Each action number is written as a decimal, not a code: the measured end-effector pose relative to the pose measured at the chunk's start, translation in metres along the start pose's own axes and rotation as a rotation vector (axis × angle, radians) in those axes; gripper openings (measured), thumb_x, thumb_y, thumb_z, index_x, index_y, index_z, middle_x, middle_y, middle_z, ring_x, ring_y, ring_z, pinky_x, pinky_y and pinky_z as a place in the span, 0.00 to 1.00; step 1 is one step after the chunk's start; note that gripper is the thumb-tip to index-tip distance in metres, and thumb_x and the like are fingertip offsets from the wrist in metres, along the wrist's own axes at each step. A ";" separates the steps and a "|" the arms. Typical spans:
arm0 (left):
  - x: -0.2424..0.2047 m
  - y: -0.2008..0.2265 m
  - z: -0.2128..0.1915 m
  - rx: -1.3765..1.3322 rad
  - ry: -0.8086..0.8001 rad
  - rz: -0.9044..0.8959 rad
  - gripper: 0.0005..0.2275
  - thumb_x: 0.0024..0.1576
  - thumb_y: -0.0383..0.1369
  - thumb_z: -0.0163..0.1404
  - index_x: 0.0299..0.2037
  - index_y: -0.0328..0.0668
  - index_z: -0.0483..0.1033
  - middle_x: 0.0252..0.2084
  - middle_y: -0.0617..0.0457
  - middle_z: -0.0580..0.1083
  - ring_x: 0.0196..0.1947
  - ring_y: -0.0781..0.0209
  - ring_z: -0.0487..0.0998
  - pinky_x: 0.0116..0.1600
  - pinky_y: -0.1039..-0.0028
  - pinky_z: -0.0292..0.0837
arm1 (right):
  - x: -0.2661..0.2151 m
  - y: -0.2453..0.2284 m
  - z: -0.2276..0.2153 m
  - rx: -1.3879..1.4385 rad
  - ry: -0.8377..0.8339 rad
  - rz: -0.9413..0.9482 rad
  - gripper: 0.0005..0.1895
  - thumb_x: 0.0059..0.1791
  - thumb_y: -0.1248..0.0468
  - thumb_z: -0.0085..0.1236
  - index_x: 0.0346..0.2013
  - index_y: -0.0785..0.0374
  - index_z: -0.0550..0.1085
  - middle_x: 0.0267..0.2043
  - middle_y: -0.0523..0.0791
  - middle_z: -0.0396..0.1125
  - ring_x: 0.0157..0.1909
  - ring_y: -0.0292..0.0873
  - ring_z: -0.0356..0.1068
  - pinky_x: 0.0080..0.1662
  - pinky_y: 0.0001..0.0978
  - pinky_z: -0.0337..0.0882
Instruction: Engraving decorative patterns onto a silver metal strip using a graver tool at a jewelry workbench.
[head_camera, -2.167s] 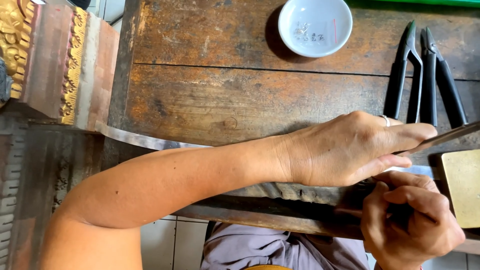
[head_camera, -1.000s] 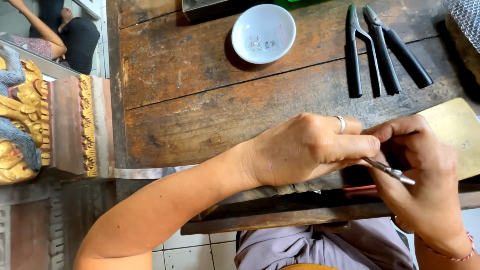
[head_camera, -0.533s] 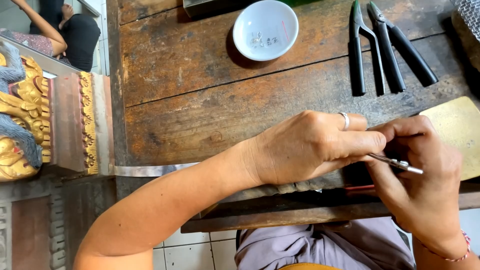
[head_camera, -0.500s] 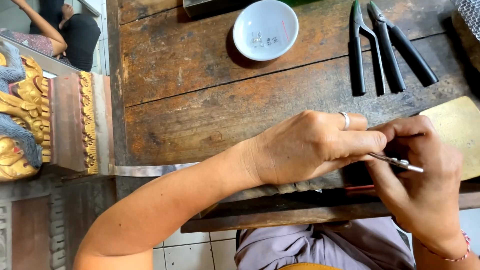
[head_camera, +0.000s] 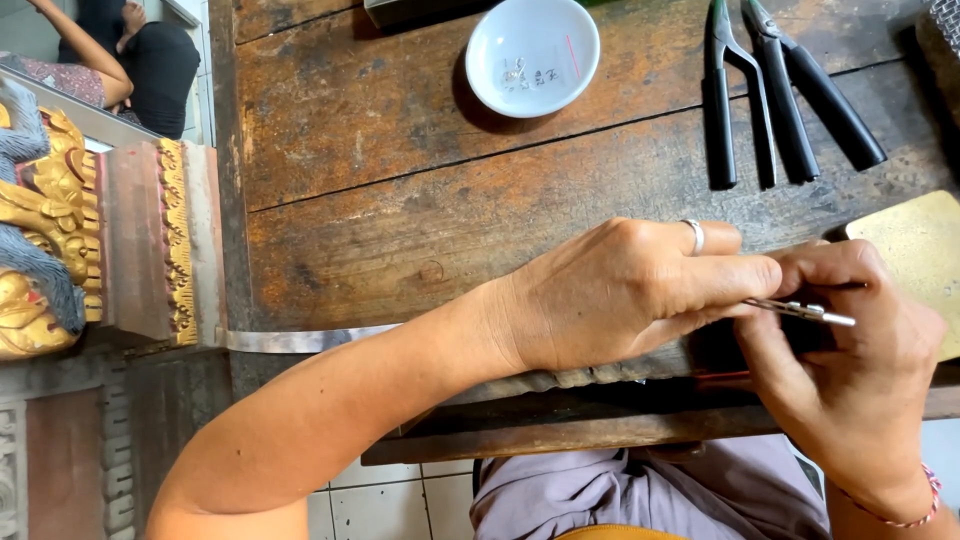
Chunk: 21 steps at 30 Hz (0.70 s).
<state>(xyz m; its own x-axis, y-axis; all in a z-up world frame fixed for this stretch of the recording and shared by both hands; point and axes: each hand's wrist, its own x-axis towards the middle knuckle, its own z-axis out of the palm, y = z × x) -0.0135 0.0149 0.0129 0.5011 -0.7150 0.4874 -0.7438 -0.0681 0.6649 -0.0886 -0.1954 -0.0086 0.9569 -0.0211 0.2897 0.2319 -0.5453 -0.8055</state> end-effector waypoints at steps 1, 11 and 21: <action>0.000 0.000 0.000 -0.010 -0.006 -0.009 0.05 0.70 0.32 0.52 0.52 0.47 0.72 0.38 0.51 0.72 0.39 0.52 0.80 0.43 0.66 0.75 | -0.001 0.002 0.000 -0.038 0.006 -0.009 0.12 0.52 0.72 0.64 0.44 0.68 0.69 0.38 0.46 0.71 0.37 0.33 0.73 0.39 0.24 0.72; -0.001 -0.005 0.003 -0.010 0.014 -0.007 0.06 0.70 0.34 0.52 0.53 0.47 0.71 0.39 0.51 0.73 0.41 0.52 0.80 0.45 0.67 0.76 | -0.009 0.012 0.001 -0.213 0.046 -0.097 0.12 0.51 0.69 0.64 0.45 0.66 0.70 0.34 0.47 0.72 0.30 0.38 0.73 0.38 0.27 0.70; 0.002 -0.006 0.001 -0.041 0.025 -0.016 0.06 0.69 0.33 0.52 0.51 0.43 0.71 0.38 0.49 0.73 0.40 0.50 0.80 0.44 0.65 0.75 | -0.009 0.017 0.004 -0.090 0.049 -0.303 0.13 0.55 0.72 0.66 0.42 0.64 0.67 0.43 0.47 0.72 0.41 0.40 0.75 0.45 0.25 0.72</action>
<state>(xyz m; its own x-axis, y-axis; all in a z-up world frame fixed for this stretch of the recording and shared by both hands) -0.0087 0.0132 0.0093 0.5240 -0.6964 0.4904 -0.7172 -0.0502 0.6951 -0.0928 -0.2008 -0.0271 0.8364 0.1145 0.5361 0.4868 -0.6047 -0.6304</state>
